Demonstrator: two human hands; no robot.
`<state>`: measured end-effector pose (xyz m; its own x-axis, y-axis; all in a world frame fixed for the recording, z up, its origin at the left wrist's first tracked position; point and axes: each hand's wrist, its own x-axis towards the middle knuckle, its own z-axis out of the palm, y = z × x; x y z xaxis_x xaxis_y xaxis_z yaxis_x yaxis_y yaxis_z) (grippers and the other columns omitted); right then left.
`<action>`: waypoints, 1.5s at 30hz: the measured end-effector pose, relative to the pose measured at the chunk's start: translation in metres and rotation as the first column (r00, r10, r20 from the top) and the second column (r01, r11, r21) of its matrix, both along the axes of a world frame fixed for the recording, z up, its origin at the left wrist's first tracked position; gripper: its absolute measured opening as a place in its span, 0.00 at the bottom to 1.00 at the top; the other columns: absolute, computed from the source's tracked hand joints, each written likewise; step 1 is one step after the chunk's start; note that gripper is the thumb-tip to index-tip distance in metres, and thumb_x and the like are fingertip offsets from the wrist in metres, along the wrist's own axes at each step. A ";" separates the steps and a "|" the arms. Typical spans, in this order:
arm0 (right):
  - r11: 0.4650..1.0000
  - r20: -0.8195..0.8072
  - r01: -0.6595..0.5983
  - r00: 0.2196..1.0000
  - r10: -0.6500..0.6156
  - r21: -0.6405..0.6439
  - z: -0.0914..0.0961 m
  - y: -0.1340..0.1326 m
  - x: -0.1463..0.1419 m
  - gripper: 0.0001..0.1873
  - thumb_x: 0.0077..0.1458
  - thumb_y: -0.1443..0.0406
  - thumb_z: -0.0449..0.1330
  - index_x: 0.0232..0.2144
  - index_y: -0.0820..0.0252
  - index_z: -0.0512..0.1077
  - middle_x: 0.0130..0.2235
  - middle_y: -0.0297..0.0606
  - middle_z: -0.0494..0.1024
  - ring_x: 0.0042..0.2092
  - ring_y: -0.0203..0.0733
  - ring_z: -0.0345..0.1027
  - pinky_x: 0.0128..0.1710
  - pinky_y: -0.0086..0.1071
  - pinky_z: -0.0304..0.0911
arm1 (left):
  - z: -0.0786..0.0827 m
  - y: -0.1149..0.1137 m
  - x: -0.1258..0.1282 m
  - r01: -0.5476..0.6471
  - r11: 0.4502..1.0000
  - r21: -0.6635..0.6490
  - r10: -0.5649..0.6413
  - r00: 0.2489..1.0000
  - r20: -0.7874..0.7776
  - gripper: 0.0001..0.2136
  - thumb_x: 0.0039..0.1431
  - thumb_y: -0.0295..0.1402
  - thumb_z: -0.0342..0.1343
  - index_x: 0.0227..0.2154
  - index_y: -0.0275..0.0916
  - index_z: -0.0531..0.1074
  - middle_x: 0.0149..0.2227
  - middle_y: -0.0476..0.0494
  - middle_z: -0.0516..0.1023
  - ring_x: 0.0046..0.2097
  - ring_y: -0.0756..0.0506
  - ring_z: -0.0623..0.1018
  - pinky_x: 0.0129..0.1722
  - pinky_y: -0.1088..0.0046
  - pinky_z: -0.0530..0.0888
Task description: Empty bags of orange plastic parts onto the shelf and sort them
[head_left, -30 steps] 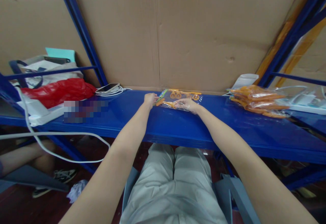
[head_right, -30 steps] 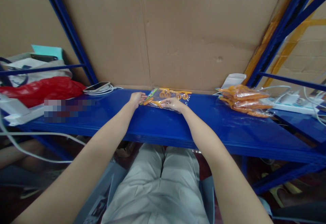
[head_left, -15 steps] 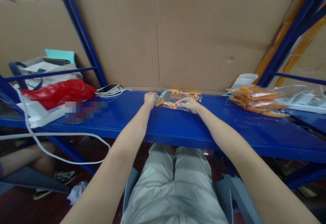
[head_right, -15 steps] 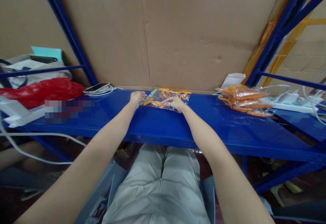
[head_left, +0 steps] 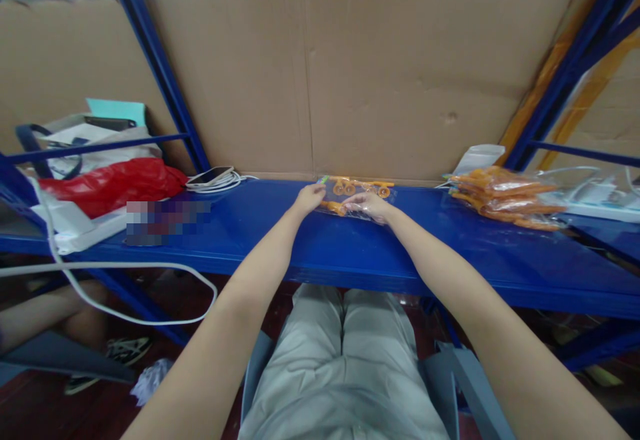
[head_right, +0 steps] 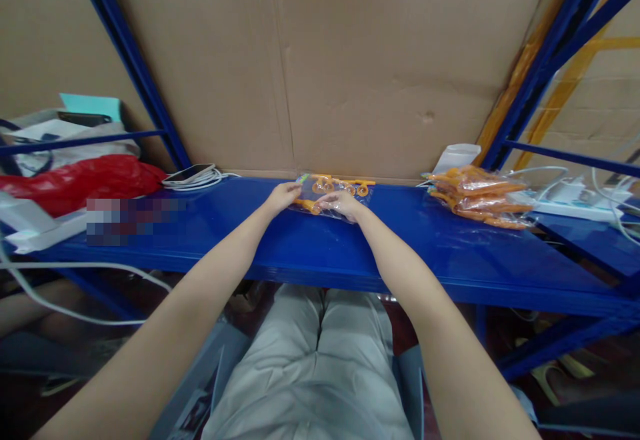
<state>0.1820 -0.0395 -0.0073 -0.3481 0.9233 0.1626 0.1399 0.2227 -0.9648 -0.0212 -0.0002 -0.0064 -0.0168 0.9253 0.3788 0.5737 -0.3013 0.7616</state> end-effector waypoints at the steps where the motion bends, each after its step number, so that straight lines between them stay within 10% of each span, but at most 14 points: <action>1: 1.000 0.002 -0.003 1.000 0.003 0.005 0.000 0.001 0.000 0.10 0.39 0.65 0.73 0.26 0.62 0.78 0.31 0.37 0.81 0.37 0.39 0.73 0.50 0.37 0.65 | 0.001 -0.004 0.003 0.031 0.999 -0.005 -0.032 0.996 -0.086 0.15 0.53 0.28 0.54 0.43 0.37 0.80 0.49 0.42 0.80 0.52 0.42 0.77 0.55 0.71 0.70; 26: 0.990 0.099 -0.057 0.994 0.044 0.129 -0.006 0.001 -0.010 0.11 0.37 0.62 0.72 0.23 0.61 0.76 0.29 0.36 0.79 0.35 0.39 0.72 0.45 0.35 0.67 | 0.005 -0.027 0.026 0.208 0.969 0.131 -0.134 0.894 -0.427 0.20 0.67 0.34 0.40 0.58 0.41 0.68 0.65 0.44 0.63 0.69 0.46 0.56 0.68 0.60 0.46; 37: 0.976 0.001 0.076 0.997 -0.077 0.202 0.001 0.005 -0.008 0.05 0.43 0.66 0.67 0.26 0.61 0.76 0.30 0.37 0.79 0.33 0.40 0.73 0.43 0.37 0.69 | 0.000 -0.016 0.034 0.096 0.981 -0.168 -0.164 0.874 -0.458 0.28 0.67 0.48 0.32 0.67 0.48 0.54 0.70 0.48 0.48 0.71 0.42 0.46 0.67 0.55 0.48; 39: 0.932 -0.024 0.248 0.968 -0.251 0.264 0.008 0.009 0.000 0.05 0.49 0.66 0.61 0.30 0.61 0.76 0.30 0.38 0.78 0.31 0.39 0.72 0.38 0.35 0.69 | 0.000 -0.016 0.034 0.063 0.982 -0.180 -0.140 0.880 -0.454 0.29 0.66 0.50 0.31 0.67 0.49 0.53 0.70 0.47 0.48 0.71 0.40 0.45 0.67 0.54 0.48; 42: 0.714 -0.067 0.571 0.798 -0.599 0.405 0.015 0.015 0.020 0.15 0.56 0.67 0.50 0.41 0.61 0.74 0.36 0.41 0.78 0.35 0.40 0.72 0.40 0.33 0.69 | 0.001 -0.016 0.033 0.005 0.982 -0.191 -0.092 0.889 -0.449 0.31 0.64 0.53 0.31 0.67 0.49 0.54 0.70 0.46 0.49 0.71 0.39 0.46 0.67 0.53 0.47; 45: 0.579 0.103 0.598 0.641 -0.761 0.554 0.014 0.017 0.042 0.22 0.53 0.72 0.50 0.49 0.65 0.71 0.50 0.47 0.75 0.51 0.44 0.69 0.53 0.36 0.63 | 0.001 -0.017 0.031 -0.039 0.981 -0.191 -0.054 0.887 -0.459 0.31 0.64 0.52 0.31 0.67 0.47 0.55 0.69 0.44 0.50 0.70 0.38 0.46 0.67 0.52 0.47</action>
<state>0.2238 -0.0226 0.0065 0.2510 0.7515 0.6101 0.6869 0.3058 -0.6592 0.0094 -0.0175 -0.0053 0.1232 0.9795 0.1595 0.8712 -0.1837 0.4553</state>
